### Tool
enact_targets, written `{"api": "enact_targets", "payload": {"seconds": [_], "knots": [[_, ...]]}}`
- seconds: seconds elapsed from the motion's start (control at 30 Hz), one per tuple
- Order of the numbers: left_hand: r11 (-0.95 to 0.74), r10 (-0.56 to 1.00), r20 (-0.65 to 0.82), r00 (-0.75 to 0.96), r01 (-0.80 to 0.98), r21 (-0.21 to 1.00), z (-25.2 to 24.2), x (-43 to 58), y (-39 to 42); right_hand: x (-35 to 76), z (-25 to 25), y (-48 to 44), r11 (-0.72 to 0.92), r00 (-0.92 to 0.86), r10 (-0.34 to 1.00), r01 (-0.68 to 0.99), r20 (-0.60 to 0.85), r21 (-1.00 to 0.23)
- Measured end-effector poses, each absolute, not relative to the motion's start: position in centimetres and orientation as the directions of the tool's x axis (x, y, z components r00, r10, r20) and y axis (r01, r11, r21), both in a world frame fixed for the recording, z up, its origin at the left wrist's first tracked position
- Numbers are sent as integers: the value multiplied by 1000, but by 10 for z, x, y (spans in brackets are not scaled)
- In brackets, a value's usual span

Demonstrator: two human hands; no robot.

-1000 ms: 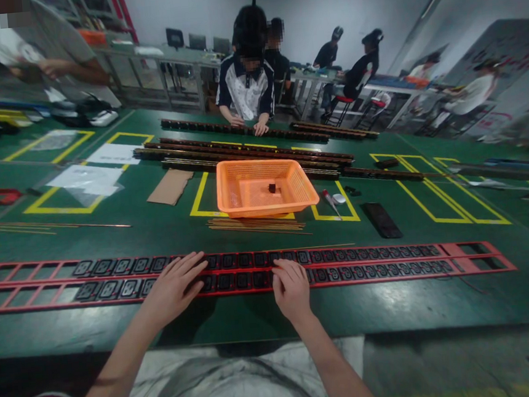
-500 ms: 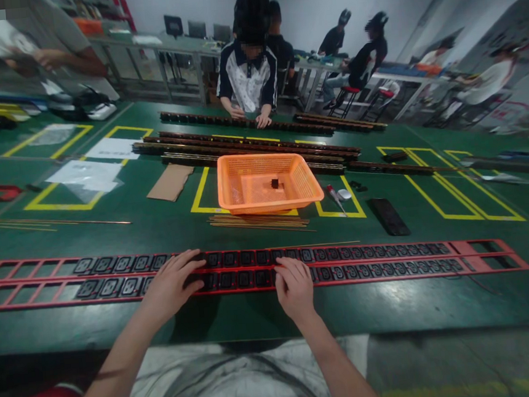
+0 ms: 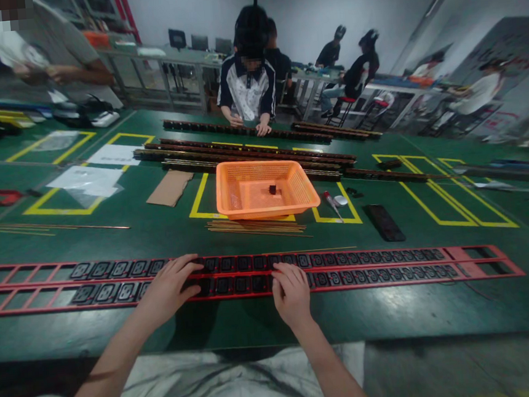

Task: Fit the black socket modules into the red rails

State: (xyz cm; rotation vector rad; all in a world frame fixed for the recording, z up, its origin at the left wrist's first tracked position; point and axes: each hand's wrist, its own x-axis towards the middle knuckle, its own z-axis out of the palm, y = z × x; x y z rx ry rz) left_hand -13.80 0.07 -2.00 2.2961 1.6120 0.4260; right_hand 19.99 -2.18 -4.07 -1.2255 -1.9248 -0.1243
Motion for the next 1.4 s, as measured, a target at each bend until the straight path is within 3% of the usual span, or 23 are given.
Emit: {"api": "enact_targets", "payload": {"seconds": [0.73,1.4], "knots": [[-307,950,164,267,899,313,-23,-124,-16,201,-44,-20,517,-189,714,791,675,-326],[-273,961,113,252,930,247,-12,-119,-21,199,-43,-20,523,-193,708,790,679,-321]]}}
